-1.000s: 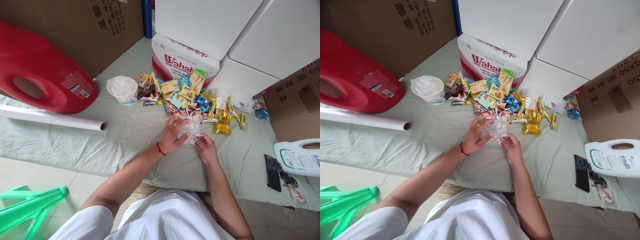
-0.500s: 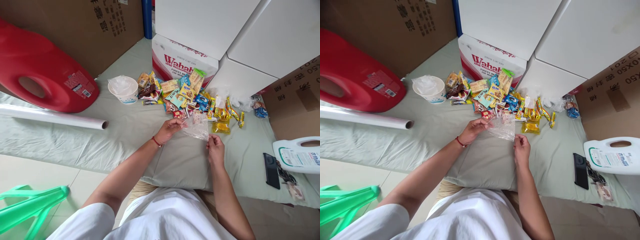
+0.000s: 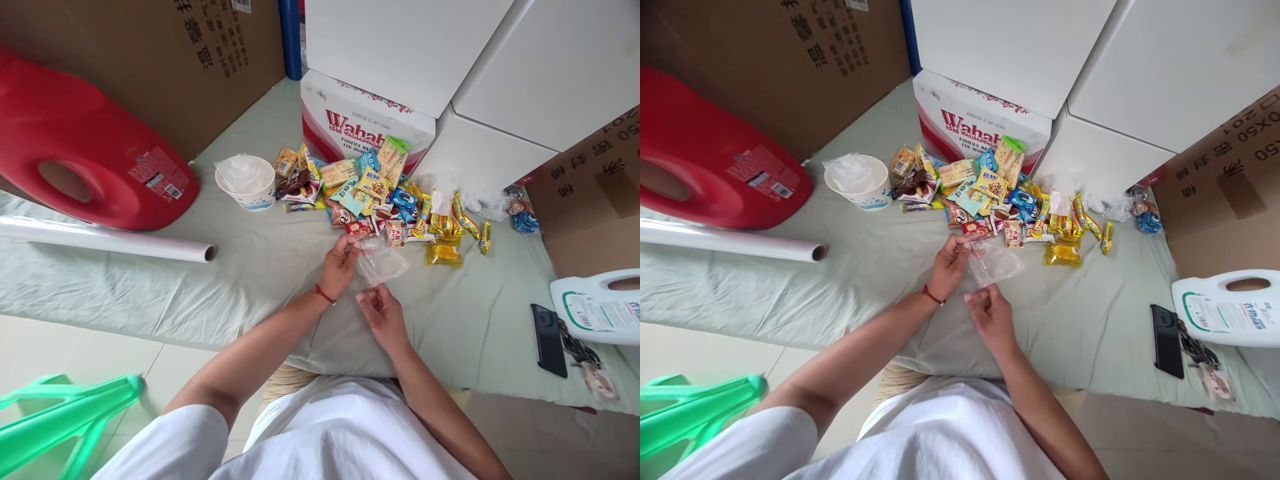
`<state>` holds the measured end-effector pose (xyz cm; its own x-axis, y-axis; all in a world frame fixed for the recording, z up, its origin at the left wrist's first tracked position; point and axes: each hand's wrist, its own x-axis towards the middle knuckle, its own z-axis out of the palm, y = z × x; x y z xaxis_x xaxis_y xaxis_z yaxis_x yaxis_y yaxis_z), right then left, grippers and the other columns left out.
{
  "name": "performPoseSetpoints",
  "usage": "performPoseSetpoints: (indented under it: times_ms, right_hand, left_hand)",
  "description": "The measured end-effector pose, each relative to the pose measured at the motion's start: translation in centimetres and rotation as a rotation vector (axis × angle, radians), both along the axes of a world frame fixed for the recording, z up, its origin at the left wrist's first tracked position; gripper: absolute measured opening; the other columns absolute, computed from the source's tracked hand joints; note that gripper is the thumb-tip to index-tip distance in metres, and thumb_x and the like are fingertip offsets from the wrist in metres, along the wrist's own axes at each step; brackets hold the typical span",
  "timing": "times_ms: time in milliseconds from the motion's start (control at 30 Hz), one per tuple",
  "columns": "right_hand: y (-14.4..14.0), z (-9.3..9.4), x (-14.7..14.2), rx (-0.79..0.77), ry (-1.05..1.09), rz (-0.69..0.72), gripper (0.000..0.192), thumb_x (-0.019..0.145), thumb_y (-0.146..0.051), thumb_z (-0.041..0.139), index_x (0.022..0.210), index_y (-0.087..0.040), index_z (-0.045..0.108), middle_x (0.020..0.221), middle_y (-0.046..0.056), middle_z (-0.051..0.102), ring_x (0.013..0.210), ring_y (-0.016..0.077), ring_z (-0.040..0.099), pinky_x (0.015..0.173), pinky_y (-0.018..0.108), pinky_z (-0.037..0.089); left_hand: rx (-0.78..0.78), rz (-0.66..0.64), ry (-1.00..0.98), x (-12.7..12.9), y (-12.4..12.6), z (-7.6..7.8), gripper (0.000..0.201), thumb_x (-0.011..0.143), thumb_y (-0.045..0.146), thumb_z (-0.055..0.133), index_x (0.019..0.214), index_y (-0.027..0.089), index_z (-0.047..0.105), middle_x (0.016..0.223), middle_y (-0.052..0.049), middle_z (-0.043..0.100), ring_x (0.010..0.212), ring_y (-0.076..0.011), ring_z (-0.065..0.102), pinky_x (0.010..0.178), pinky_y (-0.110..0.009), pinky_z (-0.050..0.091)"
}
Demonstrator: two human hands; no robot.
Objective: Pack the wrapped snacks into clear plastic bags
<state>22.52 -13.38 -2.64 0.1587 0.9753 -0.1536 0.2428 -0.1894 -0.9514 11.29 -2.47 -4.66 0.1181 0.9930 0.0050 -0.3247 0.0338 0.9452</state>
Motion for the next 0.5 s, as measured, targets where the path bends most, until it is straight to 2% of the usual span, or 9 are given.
performPoseSetpoints:
  times_ms: [67, 100, 167, 233, 333, 433, 500]
  right_hand:
    - [1.7, -0.9, -1.2, -0.001, 0.172, -0.158, 0.044, 0.075, -0.054, 0.081, 0.100, -0.022, 0.066, 0.095, 0.001, 0.067, 0.057, 0.0098, 0.046, 0.049, 0.024, 0.040]
    - [2.5, -1.0, -1.5, 0.000, 0.263, -0.220, 0.048, 0.071, -0.055, 0.082, 0.101, -0.021, 0.066, 0.098, 0.002, 0.067, 0.057, 0.0093, 0.045, 0.048, 0.024, 0.040]
    - [4.0, -0.9, -1.8, 0.004, 0.410, -0.296, 0.049, 0.069, -0.056, 0.083, 0.097, -0.020, 0.066, 0.090, 0.001, 0.065, 0.058, 0.0091, 0.043, 0.045, 0.022, 0.037]
    - [4.8, -0.5, -1.6, 0.014, 0.466, -0.312, 0.047, 0.068, -0.054, 0.084, 0.095, -0.020, 0.066, 0.082, -0.001, 0.062, 0.060, 0.0093, 0.043, 0.046, 0.021, 0.035]
    - [5.2, -0.1, -1.2, 0.024, 0.455, -0.258, 0.048, 0.064, -0.049, 0.087, 0.097, -0.020, 0.067, 0.086, 0.000, 0.065, 0.064, 0.0101, 0.047, 0.048, 0.021, 0.039]
    - [5.1, -0.4, -0.5, 0.031, 0.415, -0.273, 0.040, 0.064, -0.049, 0.085, 0.084, -0.019, 0.066, 0.076, -0.001, 0.062, 0.058, 0.0093, 0.044, 0.046, 0.022, 0.037]
    - [4.8, -0.6, 0.5, 0.032, 0.376, -0.271, 0.036, 0.065, -0.047, 0.084, 0.077, -0.019, 0.064, 0.067, -0.004, 0.057, 0.053, 0.0083, 0.041, 0.045, 0.022, 0.035]
  left_hand:
    - [-0.002, -0.026, -0.025, 0.1, -0.4, 0.1, 0.038, 0.087, 0.061, 0.067, 0.098, 0.025, 0.056, 0.105, -0.002, 0.071, 0.088, -0.0205, 0.072, 0.080, -0.032, 0.052]
    - [-0.005, -0.027, -0.046, 0.0, -0.4, 0.1, 0.038, 0.088, 0.060, 0.067, 0.098, 0.026, 0.056, 0.105, -0.002, 0.071, 0.088, -0.0205, 0.072, 0.080, -0.033, 0.052]
    - [-0.010, -0.007, -0.087, -0.1, -0.4, 0.2, 0.039, 0.087, 0.060, 0.068, 0.096, 0.025, 0.055, 0.105, -0.002, 0.072, 0.088, -0.0200, 0.071, 0.080, -0.032, 0.051]
    - [-0.003, 0.001, -0.094, -0.1, -0.4, 0.1, 0.040, 0.087, 0.061, 0.068, 0.095, 0.024, 0.055, 0.102, -0.002, 0.072, 0.088, -0.0195, 0.070, 0.081, -0.032, 0.051]
    - [0.043, -0.020, -0.044, 0.1, -0.6, 0.0, 0.039, 0.089, 0.060, 0.066, 0.096, 0.023, 0.058, 0.103, -0.003, 0.073, 0.089, -0.0193, 0.068, 0.083, -0.032, 0.051]
    - [0.054, -0.003, -0.063, 0.4, -0.8, 0.0, 0.038, 0.089, 0.059, 0.067, 0.095, 0.023, 0.060, 0.111, -0.004, 0.073, 0.089, -0.0182, 0.067, 0.080, -0.031, 0.051]
    - [-0.005, 0.018, -0.147, 0.3, -0.7, 0.2, 0.040, 0.085, 0.059, 0.071, 0.091, 0.022, 0.058, 0.107, -0.003, 0.073, 0.084, -0.0165, 0.068, 0.077, -0.029, 0.051]
